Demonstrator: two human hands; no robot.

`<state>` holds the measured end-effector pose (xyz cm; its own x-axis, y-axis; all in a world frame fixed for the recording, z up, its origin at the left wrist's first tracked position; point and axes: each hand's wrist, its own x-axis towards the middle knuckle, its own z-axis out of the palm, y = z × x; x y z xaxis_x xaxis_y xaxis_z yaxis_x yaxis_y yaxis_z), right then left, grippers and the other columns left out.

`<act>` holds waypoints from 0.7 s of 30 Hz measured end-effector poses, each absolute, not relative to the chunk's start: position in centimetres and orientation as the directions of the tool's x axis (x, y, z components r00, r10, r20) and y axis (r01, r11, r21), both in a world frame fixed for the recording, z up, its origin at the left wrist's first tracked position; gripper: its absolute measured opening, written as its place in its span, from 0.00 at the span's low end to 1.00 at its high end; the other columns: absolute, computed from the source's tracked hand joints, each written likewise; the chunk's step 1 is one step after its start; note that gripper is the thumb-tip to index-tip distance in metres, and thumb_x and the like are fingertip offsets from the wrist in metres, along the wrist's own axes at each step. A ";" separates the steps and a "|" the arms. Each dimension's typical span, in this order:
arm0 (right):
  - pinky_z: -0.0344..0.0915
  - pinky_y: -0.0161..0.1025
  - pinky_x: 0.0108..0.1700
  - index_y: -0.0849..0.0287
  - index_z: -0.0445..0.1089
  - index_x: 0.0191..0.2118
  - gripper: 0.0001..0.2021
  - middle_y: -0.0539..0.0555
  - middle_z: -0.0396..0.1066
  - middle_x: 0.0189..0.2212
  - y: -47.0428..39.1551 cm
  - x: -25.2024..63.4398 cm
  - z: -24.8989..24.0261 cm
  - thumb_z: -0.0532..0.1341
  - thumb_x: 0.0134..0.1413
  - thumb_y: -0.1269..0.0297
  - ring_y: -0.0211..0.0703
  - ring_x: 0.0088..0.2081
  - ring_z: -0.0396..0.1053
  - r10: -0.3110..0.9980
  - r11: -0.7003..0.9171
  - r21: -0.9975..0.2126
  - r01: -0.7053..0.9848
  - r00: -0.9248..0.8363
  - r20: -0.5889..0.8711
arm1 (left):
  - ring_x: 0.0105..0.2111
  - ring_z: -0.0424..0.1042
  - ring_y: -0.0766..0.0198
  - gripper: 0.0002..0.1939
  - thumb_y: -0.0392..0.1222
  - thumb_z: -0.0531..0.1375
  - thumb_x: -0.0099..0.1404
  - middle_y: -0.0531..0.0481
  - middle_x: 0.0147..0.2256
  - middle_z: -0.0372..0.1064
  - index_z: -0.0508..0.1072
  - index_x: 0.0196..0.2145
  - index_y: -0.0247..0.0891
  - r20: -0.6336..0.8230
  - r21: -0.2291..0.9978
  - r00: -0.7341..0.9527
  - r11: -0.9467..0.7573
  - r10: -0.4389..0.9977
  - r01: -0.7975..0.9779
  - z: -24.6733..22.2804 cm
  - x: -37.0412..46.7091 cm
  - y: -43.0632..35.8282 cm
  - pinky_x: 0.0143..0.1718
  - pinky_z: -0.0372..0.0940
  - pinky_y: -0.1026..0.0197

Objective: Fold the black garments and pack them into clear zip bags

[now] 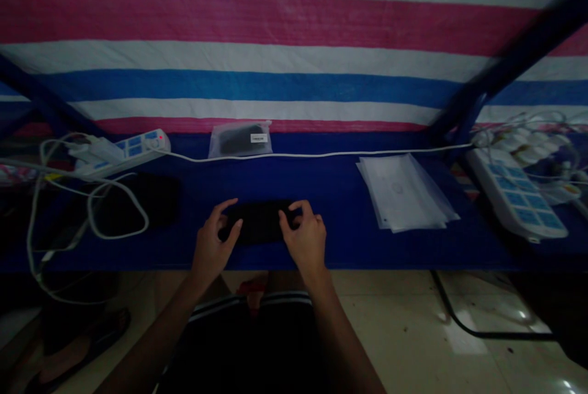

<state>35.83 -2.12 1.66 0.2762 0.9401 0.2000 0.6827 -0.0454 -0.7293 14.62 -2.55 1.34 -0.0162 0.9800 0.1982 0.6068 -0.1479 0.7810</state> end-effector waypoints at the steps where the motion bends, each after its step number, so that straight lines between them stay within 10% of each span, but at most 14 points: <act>1: 0.60 0.41 0.34 0.53 0.69 0.41 0.13 0.45 0.67 0.17 -2.1 35.7 1.7 0.63 0.60 0.50 0.47 0.24 0.70 0.939 -0.048 -0.728 0.683 0.280 0.202 | 0.39 0.76 0.56 0.20 0.45 0.59 0.73 0.47 0.41 0.76 0.70 0.61 0.46 0.210 0.772 -0.004 -0.163 0.978 0.614 1.3 14.6 -2.5 0.46 0.70 0.52; 12: 0.59 0.41 0.35 0.52 0.67 0.42 0.09 0.42 0.63 0.17 -1.9 35.8 1.3 0.61 0.61 0.54 0.45 0.23 0.66 0.942 -0.036 -0.748 0.662 0.272 0.195 | 0.34 0.69 0.56 0.17 0.41 0.60 0.72 0.50 0.31 0.68 0.77 0.57 0.45 0.286 0.585 -0.008 -0.168 0.958 0.793 1.4 15.4 -2.0 0.44 0.66 0.52; 21: 0.62 0.42 0.40 0.53 0.68 0.41 0.07 0.45 0.68 0.19 -2.1 35.9 0.9 0.59 0.63 0.56 0.46 0.24 0.70 0.946 -0.004 -0.727 0.686 0.237 0.219 | 0.54 0.66 0.42 0.21 0.39 0.58 0.74 0.37 0.52 0.70 0.74 0.62 0.44 0.442 0.364 0.045 -0.225 0.896 0.904 3.3 16.9 -3.3 0.54 0.64 0.38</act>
<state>35.91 -2.12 0.86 0.2374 0.9464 0.2188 0.6864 -0.0041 -0.7272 16.89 -3.34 3.31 0.0451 0.8957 0.4423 0.9038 -0.2252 0.3639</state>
